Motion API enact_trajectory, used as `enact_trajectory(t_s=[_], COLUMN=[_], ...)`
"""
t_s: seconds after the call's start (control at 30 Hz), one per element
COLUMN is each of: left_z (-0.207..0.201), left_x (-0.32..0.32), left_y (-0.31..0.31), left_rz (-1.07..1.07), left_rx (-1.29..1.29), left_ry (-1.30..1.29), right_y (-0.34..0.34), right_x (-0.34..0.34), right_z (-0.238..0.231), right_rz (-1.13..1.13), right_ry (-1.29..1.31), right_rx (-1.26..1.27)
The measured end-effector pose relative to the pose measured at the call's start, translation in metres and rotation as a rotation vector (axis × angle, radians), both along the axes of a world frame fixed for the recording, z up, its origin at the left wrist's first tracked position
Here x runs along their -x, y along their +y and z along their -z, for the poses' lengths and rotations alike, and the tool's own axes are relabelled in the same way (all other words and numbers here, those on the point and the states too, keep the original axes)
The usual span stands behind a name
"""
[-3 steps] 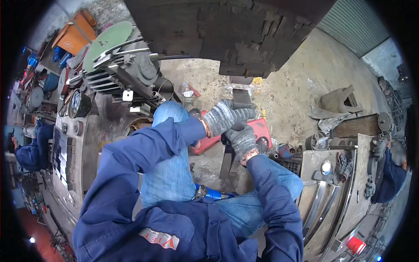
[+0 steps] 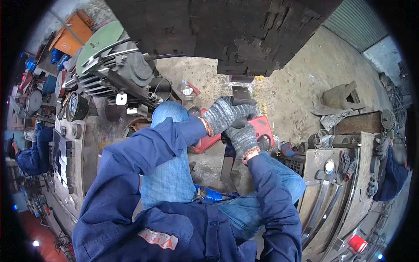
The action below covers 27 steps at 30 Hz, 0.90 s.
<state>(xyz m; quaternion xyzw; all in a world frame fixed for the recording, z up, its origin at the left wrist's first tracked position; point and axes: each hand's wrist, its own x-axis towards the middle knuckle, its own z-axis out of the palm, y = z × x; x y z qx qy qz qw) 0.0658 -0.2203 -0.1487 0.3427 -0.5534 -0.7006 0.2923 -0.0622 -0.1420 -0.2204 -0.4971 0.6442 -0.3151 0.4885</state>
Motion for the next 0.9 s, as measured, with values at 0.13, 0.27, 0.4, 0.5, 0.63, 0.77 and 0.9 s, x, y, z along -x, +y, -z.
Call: enact_trajectory(t_s=[0.13,0.27,0.4,0.5,0.63,0.77,0.9], left_z=[0.008,0.007,-0.001,0.013,0.009,0.030,0.036], left_x=[0.000,0.000,-0.002,-0.004,0.003,-0.006,0.013], left_y=[-0.006,-0.012,-0.015,-0.022,-0.026,-0.039,-0.043], left_rz=[-0.090,-0.127,-0.118,-0.116,-0.163,-0.180,-0.156], left_rx=[-0.212,-0.228,-0.059,0.023,-0.072,0.047,0.098], left_ry=[0.090,0.090,-0.070,-0.060,-0.049,-0.238,-0.122], right_y=[-0.009,-0.015,-0.022,-0.025,-0.037,-0.047,-0.054], right_x=[-0.003,0.002,-0.004,-0.008,0.003,-0.016,0.024], right_z=[0.004,0.008,-0.005,0.023,0.062,0.040,0.102], right_rz=[-0.053,-0.300,0.042,0.077,-0.024,0.093,-0.426], right_ry=[0.139,0.550,-0.187,-0.182,0.001,-0.393,0.805], right_rx=[0.052,0.415,-0.154,-0.002,0.091,-0.106,0.806])
